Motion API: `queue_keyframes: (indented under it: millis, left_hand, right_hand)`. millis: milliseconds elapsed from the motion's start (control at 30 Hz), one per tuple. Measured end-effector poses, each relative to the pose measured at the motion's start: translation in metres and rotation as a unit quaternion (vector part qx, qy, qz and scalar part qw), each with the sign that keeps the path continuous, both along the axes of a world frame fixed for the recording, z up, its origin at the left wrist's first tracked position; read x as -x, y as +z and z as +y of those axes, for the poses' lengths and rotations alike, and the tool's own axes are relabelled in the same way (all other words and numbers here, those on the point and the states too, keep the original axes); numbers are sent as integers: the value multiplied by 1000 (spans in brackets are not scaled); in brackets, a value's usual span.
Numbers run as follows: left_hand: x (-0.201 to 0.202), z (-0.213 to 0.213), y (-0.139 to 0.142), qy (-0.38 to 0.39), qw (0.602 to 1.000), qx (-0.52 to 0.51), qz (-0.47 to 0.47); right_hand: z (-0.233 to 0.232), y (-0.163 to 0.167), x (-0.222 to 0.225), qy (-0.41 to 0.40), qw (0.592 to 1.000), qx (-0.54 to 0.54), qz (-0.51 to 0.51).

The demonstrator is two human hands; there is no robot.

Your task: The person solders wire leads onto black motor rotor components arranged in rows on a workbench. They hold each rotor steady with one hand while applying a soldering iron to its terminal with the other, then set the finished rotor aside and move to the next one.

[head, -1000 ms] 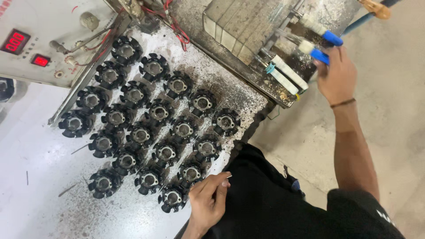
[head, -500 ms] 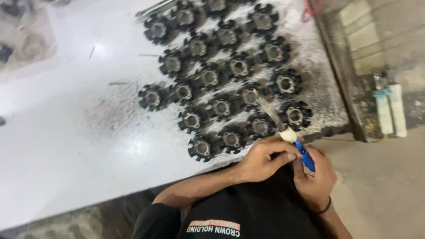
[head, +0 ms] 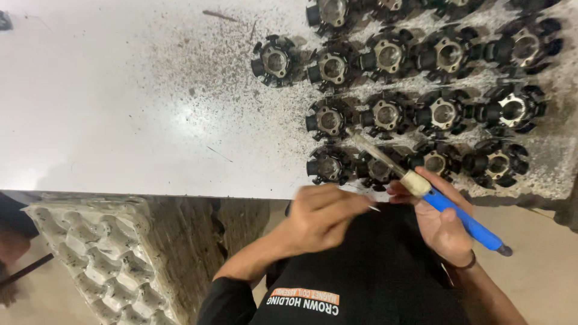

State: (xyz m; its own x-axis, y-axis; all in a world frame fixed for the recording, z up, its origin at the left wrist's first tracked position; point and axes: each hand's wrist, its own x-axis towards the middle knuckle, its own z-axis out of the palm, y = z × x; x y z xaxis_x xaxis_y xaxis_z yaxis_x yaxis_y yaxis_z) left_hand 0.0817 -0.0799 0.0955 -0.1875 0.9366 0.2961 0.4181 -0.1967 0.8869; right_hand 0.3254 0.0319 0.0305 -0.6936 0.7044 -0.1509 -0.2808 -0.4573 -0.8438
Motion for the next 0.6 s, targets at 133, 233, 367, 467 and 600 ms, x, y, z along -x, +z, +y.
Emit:
queue_keyframes:
  millis: [133, 233, 367, 467, 600]
  left_hand:
    - [42, -22, -16, 154, 968, 105, 170]
    - [39, -28, -31, 141, 959, 154, 190]
    - [33, -35, -37, 126, 958, 171, 195]
    - [35, -39, -35, 125, 958, 173, 194]
    - [39, -44, -31, 101, 963, 186, 169]
  right_hand:
    - [-30, -6, -10, -68, 995, 31, -69]
    - [-40, -5, -10, -35, 978, -39, -202]
    - [-36, 6, -3, 30, 935, -228, -268]
    - [-34, 14, 5, 28, 926, -255, -276]
    - [-34, 18, 11, 38, 923, -258, -283]
